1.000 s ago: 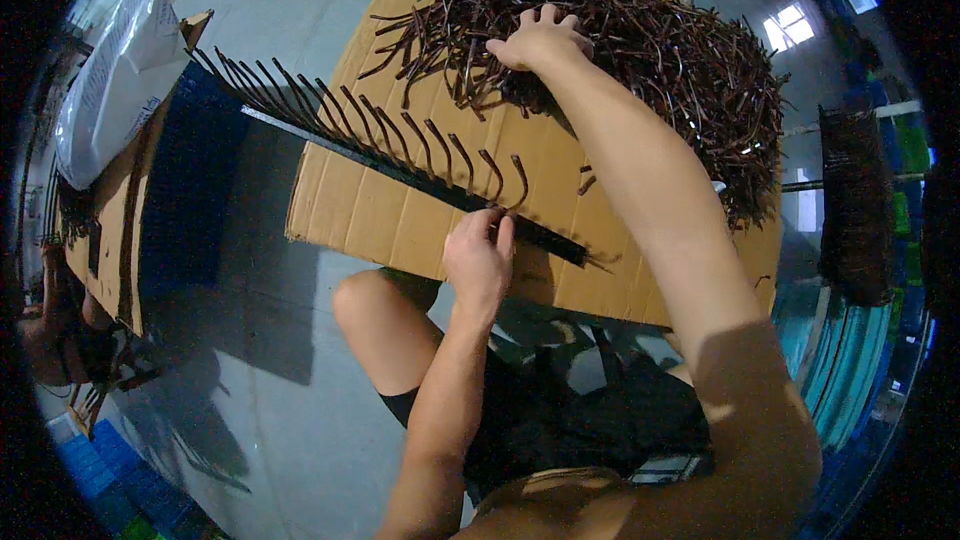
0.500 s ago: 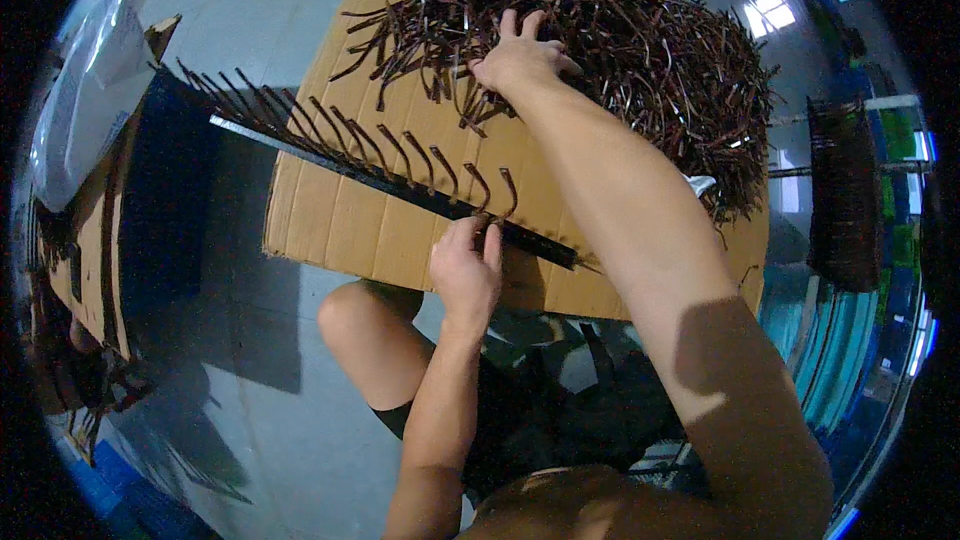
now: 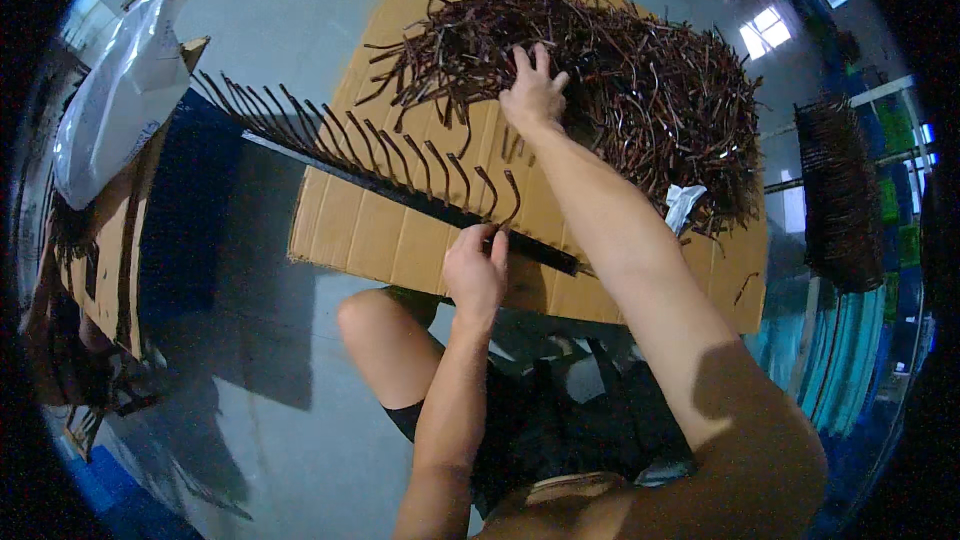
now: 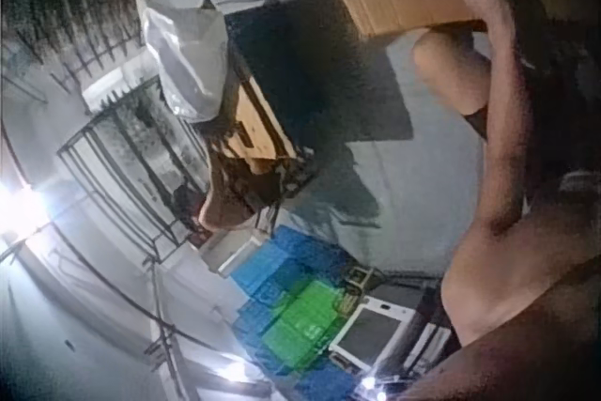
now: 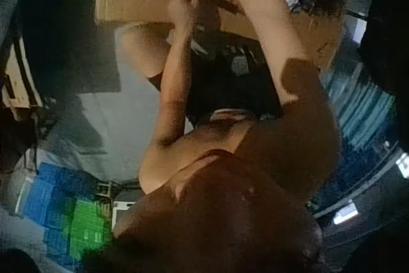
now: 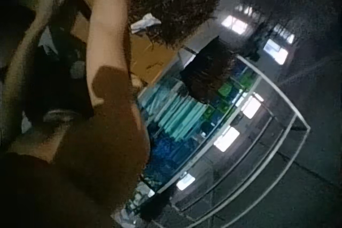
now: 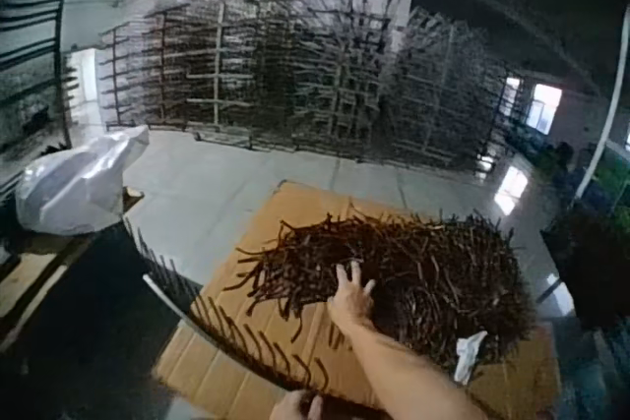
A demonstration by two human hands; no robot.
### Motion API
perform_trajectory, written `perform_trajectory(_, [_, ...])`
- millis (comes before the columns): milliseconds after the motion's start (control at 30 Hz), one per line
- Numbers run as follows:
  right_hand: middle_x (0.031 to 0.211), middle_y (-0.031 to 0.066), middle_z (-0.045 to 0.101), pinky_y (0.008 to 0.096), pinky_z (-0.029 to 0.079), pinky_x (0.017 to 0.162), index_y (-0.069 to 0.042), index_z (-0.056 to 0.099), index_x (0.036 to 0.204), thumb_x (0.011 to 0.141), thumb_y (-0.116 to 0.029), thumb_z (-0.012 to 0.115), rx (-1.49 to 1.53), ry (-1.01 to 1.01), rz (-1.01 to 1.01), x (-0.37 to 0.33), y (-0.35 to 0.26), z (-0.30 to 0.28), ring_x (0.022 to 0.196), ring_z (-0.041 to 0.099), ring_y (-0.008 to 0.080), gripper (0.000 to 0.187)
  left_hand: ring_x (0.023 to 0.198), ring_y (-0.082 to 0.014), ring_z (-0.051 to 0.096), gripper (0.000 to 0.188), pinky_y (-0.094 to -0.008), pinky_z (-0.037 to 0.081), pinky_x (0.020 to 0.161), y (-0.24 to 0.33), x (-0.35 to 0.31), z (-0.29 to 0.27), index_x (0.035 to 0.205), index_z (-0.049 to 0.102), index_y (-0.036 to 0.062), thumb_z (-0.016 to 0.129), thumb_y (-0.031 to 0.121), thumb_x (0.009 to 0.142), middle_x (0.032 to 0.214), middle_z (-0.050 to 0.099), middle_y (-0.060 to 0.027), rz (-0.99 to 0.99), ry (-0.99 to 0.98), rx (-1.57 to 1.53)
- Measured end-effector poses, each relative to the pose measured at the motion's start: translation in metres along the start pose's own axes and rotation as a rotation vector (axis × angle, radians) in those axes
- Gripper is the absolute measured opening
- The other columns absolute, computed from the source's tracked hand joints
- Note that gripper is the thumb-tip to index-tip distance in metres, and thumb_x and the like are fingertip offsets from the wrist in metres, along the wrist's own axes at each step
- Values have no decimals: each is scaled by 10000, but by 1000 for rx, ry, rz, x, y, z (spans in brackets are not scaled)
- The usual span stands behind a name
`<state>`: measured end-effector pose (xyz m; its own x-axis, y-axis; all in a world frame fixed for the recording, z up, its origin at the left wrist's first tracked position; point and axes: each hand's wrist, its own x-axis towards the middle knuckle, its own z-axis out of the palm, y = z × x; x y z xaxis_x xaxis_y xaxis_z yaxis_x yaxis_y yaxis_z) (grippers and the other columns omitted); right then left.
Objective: The person sits on the floor and repeatedly picks up small dark hooks from a pile on a cardboard sheet, inserts them into a long black strip, and places the assembled strip into a nearby blue basket. The process is repeated continuously.
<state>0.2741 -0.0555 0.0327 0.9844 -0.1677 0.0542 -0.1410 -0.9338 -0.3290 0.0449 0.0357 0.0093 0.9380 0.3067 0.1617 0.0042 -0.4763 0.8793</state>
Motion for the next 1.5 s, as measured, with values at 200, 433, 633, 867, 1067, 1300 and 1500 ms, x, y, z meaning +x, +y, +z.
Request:
perform_trajectory(200, [1516,27,190,540,318,1078,-226,375,1403,823,-129,672,-67,-98,-152,-43,30,-41,1301,299,483,658,761,-329,641,149,-357,507,690,-5,3,-5,890,654,11,672,138,814,836,651,-174,16,-16,31])
perform_trajectory(433, [1485,7,262,483,456,934,-183,437,1363,735,-81,644,-6,-118,-255,-115,52,-66,1189,425,398,669,708,-325,614,182,-400,492,646,-6,-16,-6,807,645,33,655,213,775,769,634,-133,17,-53,12])
perform_trajectory(633, [1439,48,338,444,457,926,-175,463,1339,763,-136,673,-66,-11,-445,-89,98,-73,1150,472,365,614,694,-317,626,178,-391,500,641,-11,-18,-10,795,659,33,654,209,767,772,649,-130,3,31,34])
perform_trajectory(867, [1377,163,396,415,392,1002,-101,472,1310,748,-191,717,230,-217,-492,-34,141,-91,1226,425,383,620,706,-291,649,176,-364,512,659,-2,-12,-7,829,667,15,653,182,778,805,662,-137,-41,16,21])
perform_trajectory(1067, [1109,153,522,399,451,905,-64,599,1105,742,-48,569,36,266,-392,-84,108,-106,1058,527,338,365,709,-276,659,187,-343,514,664,-5,-14,-10,860,670,4,674,173,780,796,669,-145,-56,2,30])
perform_trajectory(1300, [900,99,598,420,517,682,-100,623,1009,811,-131,572,-36,-92,-673,-120,89,-39,827,621,310,206,719,-220,679,226,-314,516,663,-3,-10,-15,915,670,-16,705,183,814,816,690,-164,-113,21,-12])
perform_trajectory(1500, [786,174,646,420,512,625,-39,630,957,896,-189,537,160,-152,-481,-127,62,-6,700,636,341,187,695,-254,670,198,-340,517,646,-2,-14,-11,871,686,21,669,212,821,769,685,-137,-127,-3,76])
